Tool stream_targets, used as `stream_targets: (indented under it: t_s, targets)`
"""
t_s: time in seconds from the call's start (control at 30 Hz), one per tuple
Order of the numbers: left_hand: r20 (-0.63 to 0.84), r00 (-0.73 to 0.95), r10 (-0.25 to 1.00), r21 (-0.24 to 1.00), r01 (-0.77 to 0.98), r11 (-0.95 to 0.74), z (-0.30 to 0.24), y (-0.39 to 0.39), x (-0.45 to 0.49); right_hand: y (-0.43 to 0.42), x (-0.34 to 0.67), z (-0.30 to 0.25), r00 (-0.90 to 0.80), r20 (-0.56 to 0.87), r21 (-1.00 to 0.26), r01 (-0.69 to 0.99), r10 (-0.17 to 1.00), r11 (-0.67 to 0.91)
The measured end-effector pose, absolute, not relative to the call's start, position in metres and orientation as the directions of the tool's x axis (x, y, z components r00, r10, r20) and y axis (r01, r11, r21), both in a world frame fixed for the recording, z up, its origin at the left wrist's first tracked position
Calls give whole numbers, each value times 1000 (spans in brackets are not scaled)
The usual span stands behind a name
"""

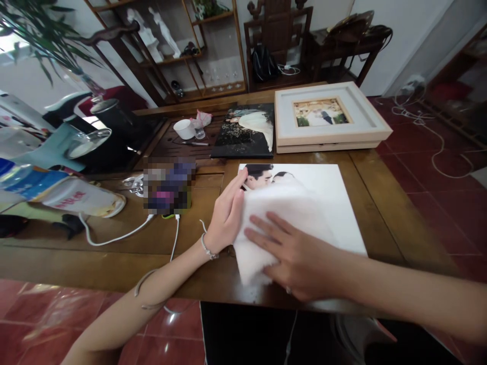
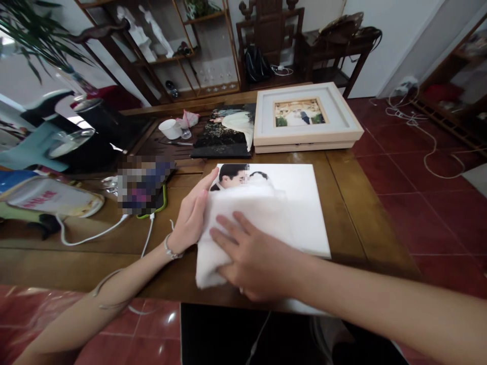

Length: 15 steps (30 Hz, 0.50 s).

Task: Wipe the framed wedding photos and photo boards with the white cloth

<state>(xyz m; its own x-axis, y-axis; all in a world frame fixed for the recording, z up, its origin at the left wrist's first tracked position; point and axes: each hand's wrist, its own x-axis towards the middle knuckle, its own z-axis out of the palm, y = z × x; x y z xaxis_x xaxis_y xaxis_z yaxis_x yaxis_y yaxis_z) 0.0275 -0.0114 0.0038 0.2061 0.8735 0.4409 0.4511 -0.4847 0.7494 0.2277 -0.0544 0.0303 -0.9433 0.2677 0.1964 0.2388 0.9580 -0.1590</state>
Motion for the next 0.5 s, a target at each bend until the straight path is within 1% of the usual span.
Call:
stream_targets:
  t_s: [0.07, 0.1, 0.2, 0.27, 0.33, 0.43, 0.5]
  targets:
    - [434, 217, 874, 743, 462, -484, 3, -12, 28, -71, 238, 33, -947, 208, -211, 202, 246, 956]
    - [430, 228, 874, 736, 472, -486, 3, -12, 28, -78, 244, 34, -941, 219, -232, 208, 260, 950]
    - [398, 317, 861, 687, 519, -508, 1, -12, 30, -87, 266, 33, -895, 242, -266, 310, 375, 913]
    - [368, 403, 838, 635, 549, -543, -2, -12, 30, -81, 279, 30, -839, 280, -253, 405, 467, 879]
    - [347, 454, 820, 591, 573, -568, -5, -12, 30, -66, 288, 28, -783, 316, -208, 494, 536, 844]
    - [338, 464, 819, 563, 598, -571, -7, -12, 30, -33, 286, 29, -724, 325, -143, 598, 608, 788]
    - [338, 467, 817, 559, 598, -574, -7, -12, 30, -8, 273, 35, -690, 298, -167, 643, 660, 747]
